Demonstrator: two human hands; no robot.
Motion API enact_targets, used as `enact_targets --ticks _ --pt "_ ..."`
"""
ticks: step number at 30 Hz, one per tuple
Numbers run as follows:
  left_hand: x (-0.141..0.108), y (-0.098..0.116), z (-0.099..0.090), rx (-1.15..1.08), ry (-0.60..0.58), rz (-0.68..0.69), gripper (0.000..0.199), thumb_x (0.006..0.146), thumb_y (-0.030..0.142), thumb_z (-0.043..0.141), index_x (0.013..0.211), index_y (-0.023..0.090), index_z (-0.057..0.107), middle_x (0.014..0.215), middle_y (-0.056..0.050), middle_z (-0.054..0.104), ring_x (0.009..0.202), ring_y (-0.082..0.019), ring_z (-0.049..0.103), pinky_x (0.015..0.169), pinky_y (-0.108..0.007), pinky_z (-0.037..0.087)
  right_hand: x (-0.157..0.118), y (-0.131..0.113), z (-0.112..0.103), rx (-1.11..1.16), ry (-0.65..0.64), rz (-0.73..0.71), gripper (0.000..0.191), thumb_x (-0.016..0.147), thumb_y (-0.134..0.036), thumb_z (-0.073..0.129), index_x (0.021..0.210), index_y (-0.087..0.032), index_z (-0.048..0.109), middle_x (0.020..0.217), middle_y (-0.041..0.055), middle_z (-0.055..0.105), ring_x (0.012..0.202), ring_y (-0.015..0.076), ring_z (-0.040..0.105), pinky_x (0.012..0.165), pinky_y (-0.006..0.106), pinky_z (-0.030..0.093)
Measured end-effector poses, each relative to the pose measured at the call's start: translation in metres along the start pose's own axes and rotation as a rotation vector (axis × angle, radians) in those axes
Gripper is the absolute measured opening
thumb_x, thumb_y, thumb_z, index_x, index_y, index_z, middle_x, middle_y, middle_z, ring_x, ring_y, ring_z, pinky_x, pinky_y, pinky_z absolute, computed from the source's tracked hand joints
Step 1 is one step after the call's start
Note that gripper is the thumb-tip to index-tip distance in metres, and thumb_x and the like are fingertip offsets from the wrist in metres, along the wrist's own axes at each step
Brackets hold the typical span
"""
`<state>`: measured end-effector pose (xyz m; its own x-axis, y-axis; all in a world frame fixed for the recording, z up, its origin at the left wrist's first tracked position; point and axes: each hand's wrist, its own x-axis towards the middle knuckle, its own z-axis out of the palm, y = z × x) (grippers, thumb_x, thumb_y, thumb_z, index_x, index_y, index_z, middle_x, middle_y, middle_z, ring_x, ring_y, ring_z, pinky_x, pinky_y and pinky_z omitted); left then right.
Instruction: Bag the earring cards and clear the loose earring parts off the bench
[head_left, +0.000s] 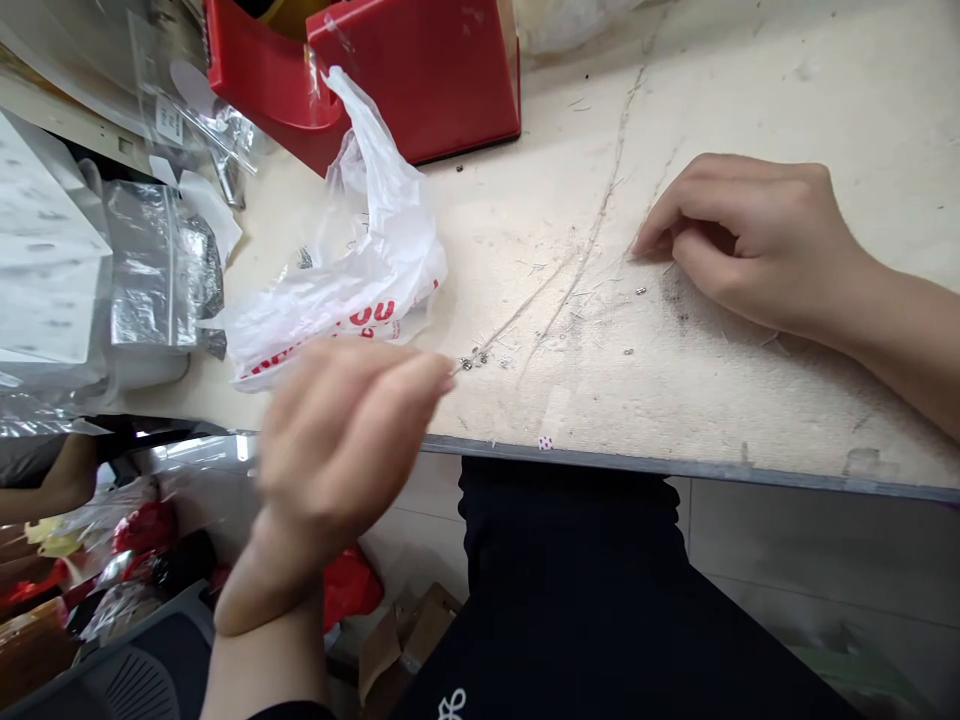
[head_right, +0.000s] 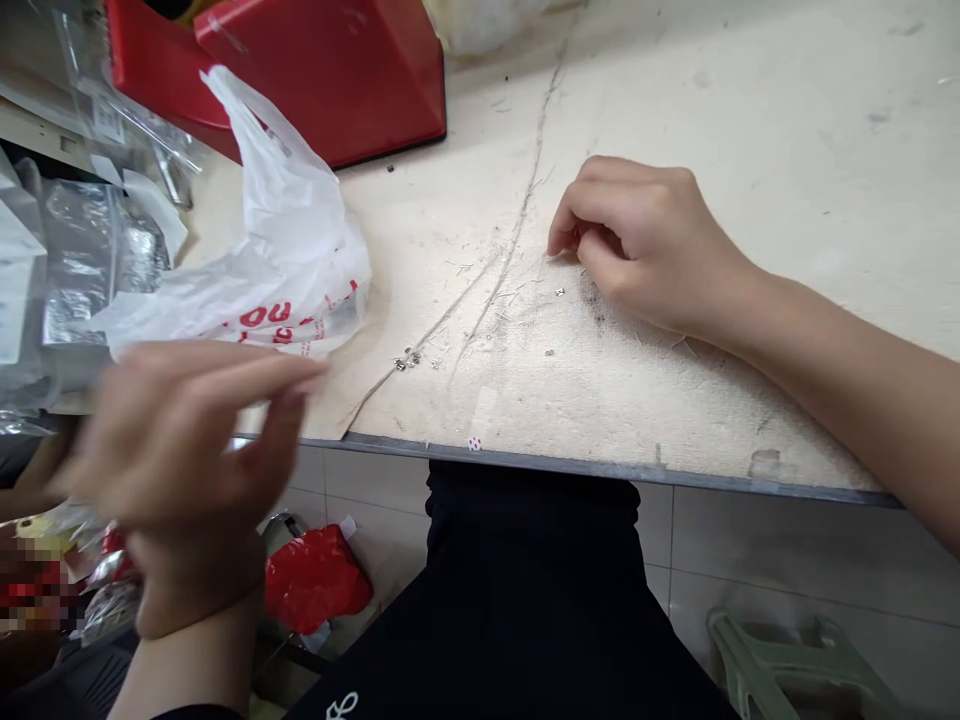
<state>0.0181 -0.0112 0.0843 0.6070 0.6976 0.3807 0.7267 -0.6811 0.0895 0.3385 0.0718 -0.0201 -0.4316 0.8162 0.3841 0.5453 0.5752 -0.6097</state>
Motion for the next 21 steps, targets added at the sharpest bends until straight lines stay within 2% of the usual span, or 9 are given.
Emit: enact_targets --ticks 2,4,7,9,12,16,21 --pt "-0.003 0.009 0.025 0.022 -0.054 0.085 0.023 0.091 0.004 0.067 0.111 0.015 0.068 0.095 -0.006 0.072 0.087 -0.019 0.065 0.076 -0.034 0.058 0.0 -0.001 -0.001 -0.009 0.008 -0.005 0.037 0.076 0.007 0.048 0.077 -0.027 0.062 0.081 -0.0001 0.069 0.073 0.0161 0.067 0.055 0.032 0.05" --pt "-0.01 0.005 0.049 -0.035 -0.149 0.088 0.027 0.096 0.008 0.063 0.121 0.015 0.064 0.11 -0.01 0.074 0.099 -0.021 0.069 0.083 -0.035 0.061 0.0 -0.001 -0.001 -0.012 0.005 -0.005 0.037 0.076 0.008 0.047 0.077 -0.027 0.062 0.082 -0.0001 0.069 0.073 0.0157 0.068 0.055 0.031 0.051" --pt "-0.028 -0.009 0.072 -0.116 -0.175 0.099 0.039 0.098 0.006 0.058 0.135 0.017 0.058 0.128 -0.011 0.071 0.118 -0.022 0.068 0.099 -0.039 0.061 0.001 -0.003 -0.001 0.001 -0.008 0.009 0.038 0.076 0.008 0.047 0.077 -0.027 0.061 0.083 0.0001 0.069 0.074 0.0158 0.069 0.054 0.031 0.052" --pt "-0.039 -0.014 0.076 -0.166 -0.156 0.079 0.043 0.096 0.002 0.058 0.136 0.017 0.058 0.129 -0.01 0.07 0.122 -0.022 0.067 0.103 -0.038 0.061 0.001 -0.003 -0.001 0.009 -0.01 0.002 0.038 0.076 0.009 0.048 0.076 -0.027 0.061 0.082 0.0004 0.069 0.074 0.0158 0.069 0.053 0.031 0.052" --pt "-0.047 -0.016 0.074 -0.187 -0.117 0.034 0.04 0.094 0.0 0.061 0.129 0.017 0.064 0.119 -0.009 0.073 0.112 -0.02 0.069 0.098 -0.035 0.062 0.001 -0.002 0.0 0.005 -0.002 -0.019 0.037 0.076 0.008 0.049 0.077 -0.026 0.062 0.082 0.0009 0.07 0.073 0.0148 0.069 0.053 0.03 0.052" --pt "-0.04 -0.018 0.072 -0.18 -0.064 -0.001 0.024 0.091 0.001 0.066 0.11 0.016 0.069 0.097 -0.005 0.074 0.09 -0.016 0.067 0.081 -0.029 0.06 -0.001 -0.001 0.0 -0.014 0.0 -0.004 0.037 0.077 0.007 0.048 0.078 -0.027 0.062 0.083 0.0003 0.07 0.074 0.0154 0.07 0.054 0.031 0.053" --pt "-0.03 -0.025 0.072 -0.119 -0.1 0.058 0.018 0.092 0.0 0.063 0.098 0.017 0.065 0.088 -0.004 0.071 0.081 -0.016 0.061 0.071 -0.027 0.055 -0.001 -0.001 0.0 -0.011 0.007 -0.004 0.036 0.076 0.007 0.047 0.077 -0.027 0.061 0.082 0.0006 0.07 0.073 0.0158 0.069 0.054 0.031 0.053"
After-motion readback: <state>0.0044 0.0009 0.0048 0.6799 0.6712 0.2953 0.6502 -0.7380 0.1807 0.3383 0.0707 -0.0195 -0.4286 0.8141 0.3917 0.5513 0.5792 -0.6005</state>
